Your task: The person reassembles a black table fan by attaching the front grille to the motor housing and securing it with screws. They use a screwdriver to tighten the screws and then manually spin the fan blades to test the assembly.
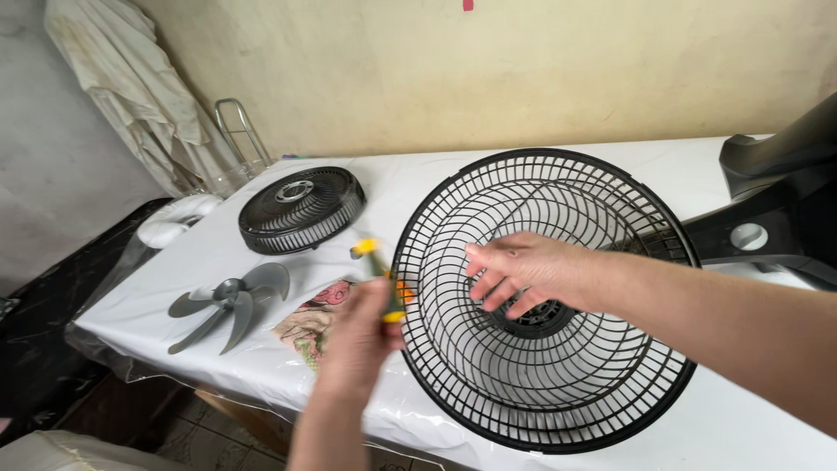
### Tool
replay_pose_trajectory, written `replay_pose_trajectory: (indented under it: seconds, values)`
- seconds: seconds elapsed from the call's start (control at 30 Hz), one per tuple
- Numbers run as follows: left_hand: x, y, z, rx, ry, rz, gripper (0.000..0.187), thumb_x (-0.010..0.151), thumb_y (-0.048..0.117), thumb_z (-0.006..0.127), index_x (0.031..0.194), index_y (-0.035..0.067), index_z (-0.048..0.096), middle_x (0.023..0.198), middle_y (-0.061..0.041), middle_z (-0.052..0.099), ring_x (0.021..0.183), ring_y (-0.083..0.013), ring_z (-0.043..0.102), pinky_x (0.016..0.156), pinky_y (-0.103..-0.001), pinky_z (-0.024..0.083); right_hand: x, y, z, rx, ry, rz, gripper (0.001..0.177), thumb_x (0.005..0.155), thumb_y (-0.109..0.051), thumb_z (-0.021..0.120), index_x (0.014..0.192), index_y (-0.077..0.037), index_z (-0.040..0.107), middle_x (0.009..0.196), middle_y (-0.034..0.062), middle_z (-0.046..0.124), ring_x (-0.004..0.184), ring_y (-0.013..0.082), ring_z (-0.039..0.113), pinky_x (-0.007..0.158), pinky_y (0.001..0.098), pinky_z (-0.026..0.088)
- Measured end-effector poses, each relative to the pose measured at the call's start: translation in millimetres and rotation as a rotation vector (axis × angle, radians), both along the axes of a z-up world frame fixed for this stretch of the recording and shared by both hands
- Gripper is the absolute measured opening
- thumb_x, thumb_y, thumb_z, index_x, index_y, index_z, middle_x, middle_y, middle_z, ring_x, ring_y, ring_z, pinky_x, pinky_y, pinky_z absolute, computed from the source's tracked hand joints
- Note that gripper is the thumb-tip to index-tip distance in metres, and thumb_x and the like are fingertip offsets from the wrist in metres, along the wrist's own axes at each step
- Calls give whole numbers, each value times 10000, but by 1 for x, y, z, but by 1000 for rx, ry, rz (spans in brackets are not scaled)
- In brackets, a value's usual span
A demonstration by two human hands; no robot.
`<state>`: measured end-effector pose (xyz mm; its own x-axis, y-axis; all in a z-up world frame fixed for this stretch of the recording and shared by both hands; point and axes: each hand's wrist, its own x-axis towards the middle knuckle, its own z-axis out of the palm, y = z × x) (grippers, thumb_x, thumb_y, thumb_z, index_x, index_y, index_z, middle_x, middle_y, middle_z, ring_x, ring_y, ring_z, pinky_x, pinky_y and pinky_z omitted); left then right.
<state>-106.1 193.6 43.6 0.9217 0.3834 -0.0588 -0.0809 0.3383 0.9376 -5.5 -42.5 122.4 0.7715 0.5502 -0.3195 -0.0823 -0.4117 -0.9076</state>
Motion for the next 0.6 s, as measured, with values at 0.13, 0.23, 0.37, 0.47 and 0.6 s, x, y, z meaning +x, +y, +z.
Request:
replay_pose_trajectory:
  seconds: [0.13, 0.23, 0.37, 0.47, 0.6]
  values:
    - [13, -88, 6, 32, 42, -260, 376, 929, 383, 671, 1133, 69, 640, 824, -2, 614, 653, -78, 591, 586, -262, 577, -18, 8, -10, 182, 53, -32, 402, 967, -450, 544, 1167, -115, 642, 1074, 25, 699, 1007, 134, 671, 868, 363, 554]
    - [20, -120, 6, 12, -6, -404, 394, 939, 381, 669, 1147, 45, 669, 899, -23, 695, 710, -92, 665, 653, -254, 624, -11, -11, -17, 263, 46, -137, 322, 964, -309, 586, 1142, -47, 643, 1011, 68, 671, 962, 192, 650, 884, 399, 564]
    - [36, -136, 6, 102, 121, -510, 501, 968, 486, 623, 1080, 5, 701, 903, -87, 757, 752, -137, 734, 673, -253, 642, 0, -51, -29, 85, -17, -234, 295, 985, -315, 559, 1148, -80, 632, 1000, 50, 664, 939, 152, 638, 864, 375, 539]
    - [45, -143, -2, 125, 324, -474, 714, 973, 632, 471, 977, -39, 717, 783, -119, 723, 671, -173, 715, 630, -287, 636, 6, -71, -29, -54, -115, -238, 278, 997, -298, 543, 1158, -85, 618, 979, 70, 692, 878, 140, 698, 823, 335, 577]
    - [59, -153, -16, -43, 418, -439, 696, 990, 633, 445, 1064, -15, 687, 843, -108, 708, 740, -175, 720, 682, -299, 657, 14, -83, -23, -259, -181, -240, 220, 1011, -227, 542, 1203, -120, 547, 920, 92, 665, 702, 194, 654, 654, 352, 573]
